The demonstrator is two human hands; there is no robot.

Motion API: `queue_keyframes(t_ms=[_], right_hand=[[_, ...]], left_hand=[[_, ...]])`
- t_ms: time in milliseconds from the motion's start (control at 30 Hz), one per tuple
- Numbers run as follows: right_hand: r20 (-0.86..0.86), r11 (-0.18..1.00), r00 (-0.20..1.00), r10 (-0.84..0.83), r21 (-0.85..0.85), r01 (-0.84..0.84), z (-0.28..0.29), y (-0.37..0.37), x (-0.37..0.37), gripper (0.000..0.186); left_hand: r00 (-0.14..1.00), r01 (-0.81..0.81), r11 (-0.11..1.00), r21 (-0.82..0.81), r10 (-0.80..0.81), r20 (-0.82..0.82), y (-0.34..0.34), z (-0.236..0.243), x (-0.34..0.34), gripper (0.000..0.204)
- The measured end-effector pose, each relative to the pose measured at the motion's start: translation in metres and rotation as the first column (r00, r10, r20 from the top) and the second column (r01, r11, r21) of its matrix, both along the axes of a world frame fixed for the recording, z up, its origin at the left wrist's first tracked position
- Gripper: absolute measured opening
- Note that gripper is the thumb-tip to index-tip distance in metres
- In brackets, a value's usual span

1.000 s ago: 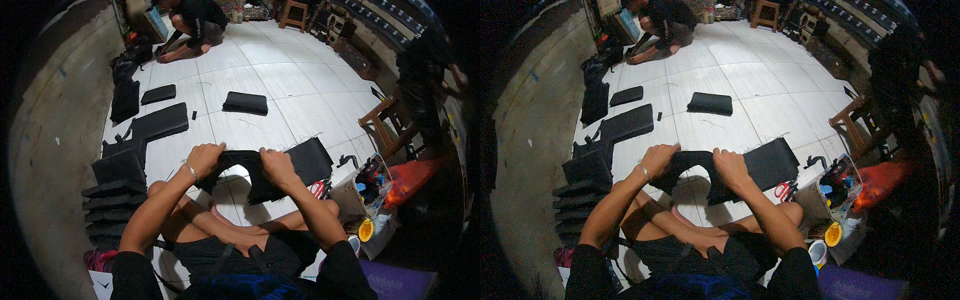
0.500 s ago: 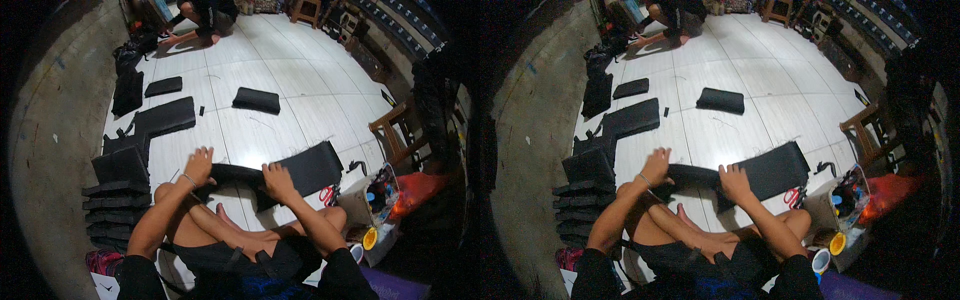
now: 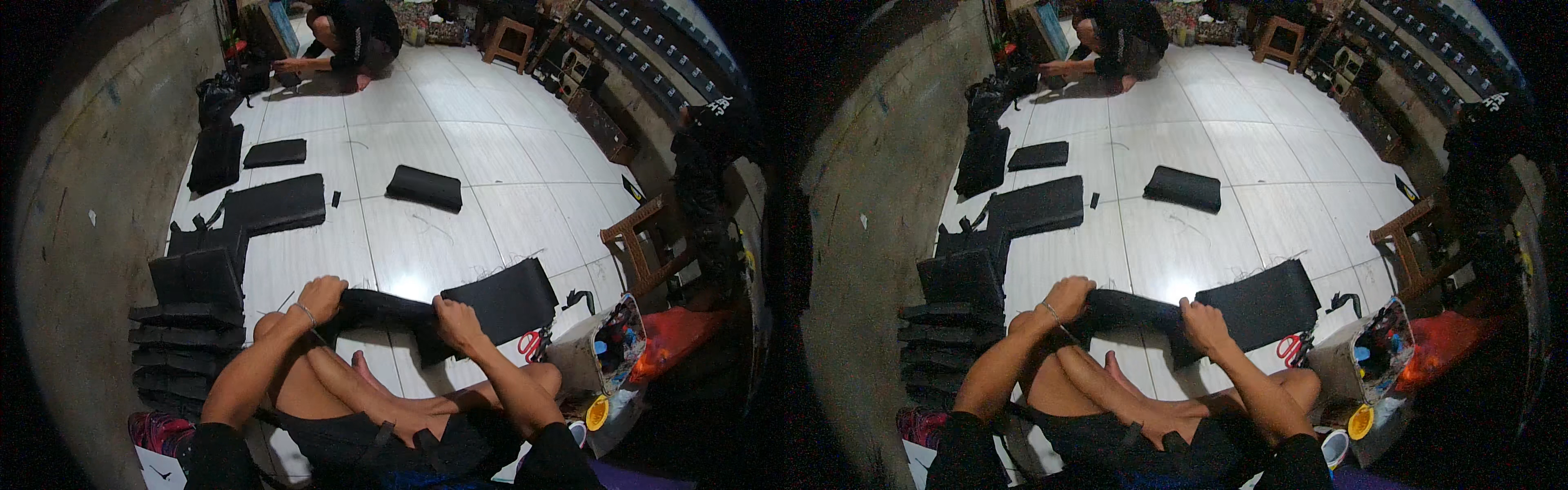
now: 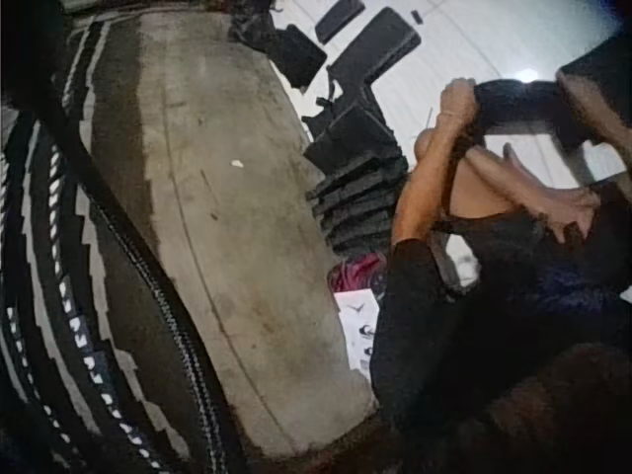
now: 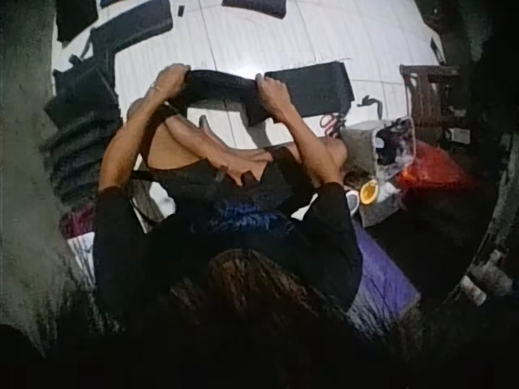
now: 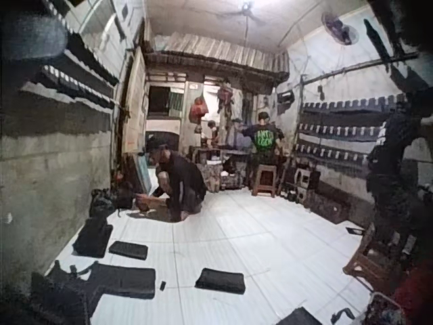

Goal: The person sits on the floor and uses red-handled scissors to trim the edges of black fabric pieces. They pick up a piece, cut along the sides to remove loose threads, and place the trimmed fabric onto a stack.

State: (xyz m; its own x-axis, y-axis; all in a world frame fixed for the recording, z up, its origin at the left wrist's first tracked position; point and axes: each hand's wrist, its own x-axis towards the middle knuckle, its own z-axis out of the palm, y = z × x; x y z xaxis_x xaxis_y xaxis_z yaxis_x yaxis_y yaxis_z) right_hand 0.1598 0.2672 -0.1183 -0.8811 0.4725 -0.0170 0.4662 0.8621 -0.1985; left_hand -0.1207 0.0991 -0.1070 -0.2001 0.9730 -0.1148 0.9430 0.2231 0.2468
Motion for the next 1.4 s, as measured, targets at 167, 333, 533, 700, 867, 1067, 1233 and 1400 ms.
queue_keyframes(t_ms=[167,333,533,700,867,1067,1233,1400], right_hand=[[0.009,0.999,1.000,-0.010,-0.044,0.010,0.021,-0.006,-0.006,0.041],[0.067,0.988,0.996,-0.061,-0.138,0.070,0.009,0.003,-0.007,0.039],[0.129,0.997,0.992,-0.005,-0.073,0.014,0.046,0.003,-0.018,0.035],[0.149,0.987,0.989,-0.026,-0.156,0.050,0.003,0.016,-0.017,0.034],[0.237,0.990,0.962,0.132,0.022,-0.141,0.051,0.077,-0.063,0.027],[0.134,0.803,0.970,0.204,0.544,-0.244,0.141,0.115,-0.163,0.020],[-0.429,0.998,0.902,0.050,0.063,-0.025,0.052,0.056,-0.140,0.036],[0.078,0.739,0.884,-0.461,-0.518,0.431,-0.072,0.023,-0.020,0.062]], left_hand=[[0.988,-0.152,0.981,-0.119,0.146,-0.058,-0.010,0.014,0.007,0.042],[0.993,-0.062,0.998,0.020,0.063,-0.099,-0.012,0.001,0.015,0.043],[0.986,-0.158,0.981,0.114,0.163,-0.039,-0.017,0.011,0.000,0.031],[0.998,-0.062,0.997,0.055,0.064,-0.023,-0.007,-0.010,-0.002,0.042],[0.947,-0.188,0.980,0.063,0.164,0.275,0.008,-0.002,-0.015,0.026],[0.287,-0.432,0.879,-0.199,0.343,0.894,0.031,-0.012,0.018,0.027],[-0.231,-0.574,0.580,-0.579,0.563,0.793,0.016,-0.139,0.058,0.056],[-0.253,-0.613,0.505,-0.607,0.602,0.757,0.032,-0.185,0.091,0.056]])
